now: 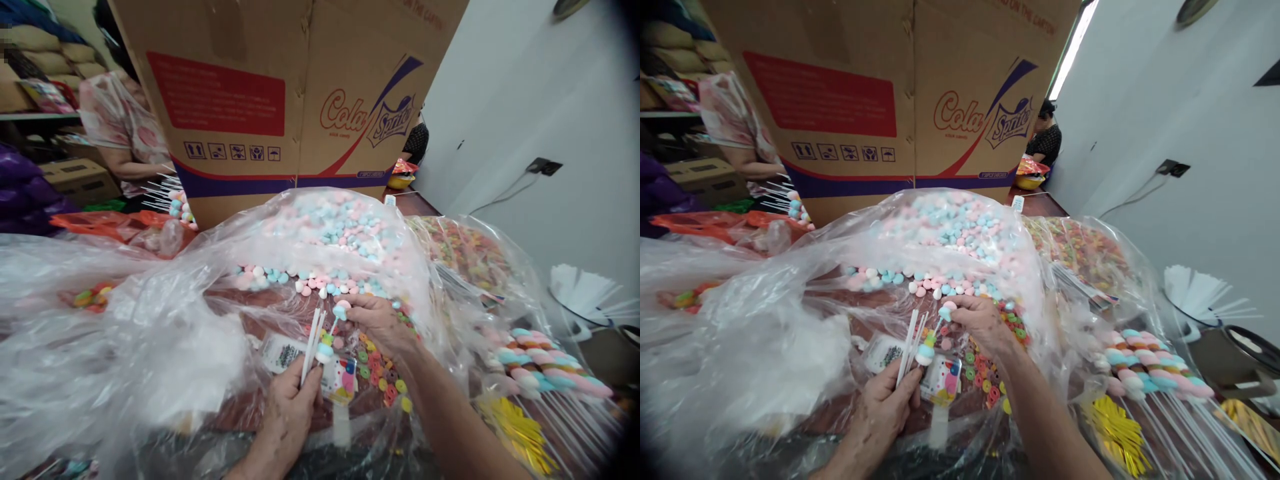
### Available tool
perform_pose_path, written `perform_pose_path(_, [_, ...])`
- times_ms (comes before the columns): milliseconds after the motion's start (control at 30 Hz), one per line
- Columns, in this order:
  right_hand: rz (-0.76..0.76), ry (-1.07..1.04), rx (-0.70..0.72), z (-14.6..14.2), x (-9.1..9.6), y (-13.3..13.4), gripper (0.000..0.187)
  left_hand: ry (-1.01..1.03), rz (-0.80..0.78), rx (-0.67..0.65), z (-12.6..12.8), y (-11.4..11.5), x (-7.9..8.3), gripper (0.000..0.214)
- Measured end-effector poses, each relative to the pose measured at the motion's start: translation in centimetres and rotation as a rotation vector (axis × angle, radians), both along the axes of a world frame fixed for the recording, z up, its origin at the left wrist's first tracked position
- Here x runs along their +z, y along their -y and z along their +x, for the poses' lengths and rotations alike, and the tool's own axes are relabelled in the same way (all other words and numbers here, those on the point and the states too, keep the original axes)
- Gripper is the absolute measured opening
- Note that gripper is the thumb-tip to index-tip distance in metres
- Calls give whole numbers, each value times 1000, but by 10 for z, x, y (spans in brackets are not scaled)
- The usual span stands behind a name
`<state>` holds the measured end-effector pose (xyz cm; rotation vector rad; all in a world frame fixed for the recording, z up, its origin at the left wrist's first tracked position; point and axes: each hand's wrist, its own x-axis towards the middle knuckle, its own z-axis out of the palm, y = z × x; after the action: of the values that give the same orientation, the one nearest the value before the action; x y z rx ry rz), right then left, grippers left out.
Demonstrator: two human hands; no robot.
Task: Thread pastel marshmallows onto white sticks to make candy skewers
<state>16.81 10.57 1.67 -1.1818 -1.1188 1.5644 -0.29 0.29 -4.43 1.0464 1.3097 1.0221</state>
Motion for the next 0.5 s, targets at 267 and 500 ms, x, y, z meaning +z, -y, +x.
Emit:
perform_pose_path(267, [58,125,65,4,1,1,34,-53,-9,14,1,-2,2,28])
perform_pose_path(500, [272,342,191,4,8,8,27,-131,9,4,0,-3,2,29])
